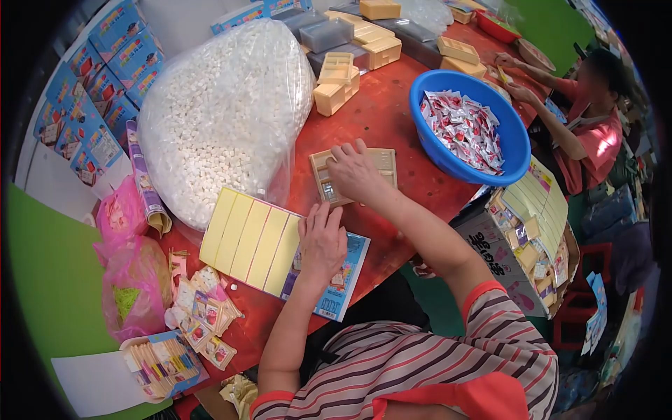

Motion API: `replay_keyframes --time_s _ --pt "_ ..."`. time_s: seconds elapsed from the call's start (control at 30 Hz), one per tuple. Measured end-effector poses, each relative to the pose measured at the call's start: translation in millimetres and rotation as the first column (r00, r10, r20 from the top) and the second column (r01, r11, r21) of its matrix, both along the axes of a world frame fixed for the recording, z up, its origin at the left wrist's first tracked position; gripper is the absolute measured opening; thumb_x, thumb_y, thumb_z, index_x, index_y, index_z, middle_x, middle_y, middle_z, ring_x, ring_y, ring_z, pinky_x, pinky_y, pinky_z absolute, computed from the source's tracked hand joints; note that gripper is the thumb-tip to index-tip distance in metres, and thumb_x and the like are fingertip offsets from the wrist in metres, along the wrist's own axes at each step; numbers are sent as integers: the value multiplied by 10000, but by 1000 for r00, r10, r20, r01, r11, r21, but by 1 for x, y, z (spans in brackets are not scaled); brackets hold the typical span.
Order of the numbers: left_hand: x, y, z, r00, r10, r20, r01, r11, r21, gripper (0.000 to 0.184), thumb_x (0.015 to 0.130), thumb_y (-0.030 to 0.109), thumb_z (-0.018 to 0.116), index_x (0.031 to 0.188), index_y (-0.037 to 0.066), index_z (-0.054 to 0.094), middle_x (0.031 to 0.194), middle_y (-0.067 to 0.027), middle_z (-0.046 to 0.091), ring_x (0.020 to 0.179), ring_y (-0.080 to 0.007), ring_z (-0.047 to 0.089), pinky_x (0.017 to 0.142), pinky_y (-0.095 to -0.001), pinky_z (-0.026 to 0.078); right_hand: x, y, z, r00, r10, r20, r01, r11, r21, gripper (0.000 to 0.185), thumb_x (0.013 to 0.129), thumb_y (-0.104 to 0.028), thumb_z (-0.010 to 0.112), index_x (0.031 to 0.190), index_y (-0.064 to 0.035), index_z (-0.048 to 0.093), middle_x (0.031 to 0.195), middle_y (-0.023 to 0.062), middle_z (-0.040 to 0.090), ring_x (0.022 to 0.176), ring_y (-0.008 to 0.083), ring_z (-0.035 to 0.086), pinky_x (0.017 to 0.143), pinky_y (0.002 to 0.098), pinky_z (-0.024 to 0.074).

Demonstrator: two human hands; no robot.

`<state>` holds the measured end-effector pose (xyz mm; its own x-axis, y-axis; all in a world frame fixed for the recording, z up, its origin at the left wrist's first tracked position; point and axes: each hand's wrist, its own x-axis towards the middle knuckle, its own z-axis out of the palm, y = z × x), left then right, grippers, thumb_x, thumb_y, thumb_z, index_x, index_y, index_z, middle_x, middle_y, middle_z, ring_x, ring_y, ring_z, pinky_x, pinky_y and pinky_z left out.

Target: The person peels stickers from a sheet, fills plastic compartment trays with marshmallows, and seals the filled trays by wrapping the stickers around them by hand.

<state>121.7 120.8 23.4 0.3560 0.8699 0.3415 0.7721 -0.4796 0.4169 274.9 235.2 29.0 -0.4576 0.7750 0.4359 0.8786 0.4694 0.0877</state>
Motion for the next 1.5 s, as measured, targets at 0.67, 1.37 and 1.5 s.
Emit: replay_keyframes --time_s 0.67,1.37,1.5 --pt "19 57 -5 981 145 -126 -160 980 -121 431 819 222 602 1218 59 575 1378 -169 441 1294 -358 387 1031 -566 320 42 -29 6 919 -329 -219 263 922 -283 251 823 -270 608 898 -38 671 957 164 623 929 344 629 796 506 503" --pt "-80 -133 13 296 384 875 -210 920 -332 654 885 -32 474 1495 -27 238 1567 -139 205 1421 -269 266 1143 -408 233 -37 -118 0 900 86 -427 -254 899 -356 528 829 -165 661 1317 -48 497 1324 188 504 1242 350 469 1004 440 372" --pt "-87 -154 13 -125 581 804 -89 801 -592 640 926 52 469 1502 -31 202 1558 -144 225 1417 -279 273 1134 -392 237 -64 -109 -9 913 42 -405 -211 900 -381 570 819 -183 659 1346 -64 474 1280 170 523 1198 330 483 972 442 378"
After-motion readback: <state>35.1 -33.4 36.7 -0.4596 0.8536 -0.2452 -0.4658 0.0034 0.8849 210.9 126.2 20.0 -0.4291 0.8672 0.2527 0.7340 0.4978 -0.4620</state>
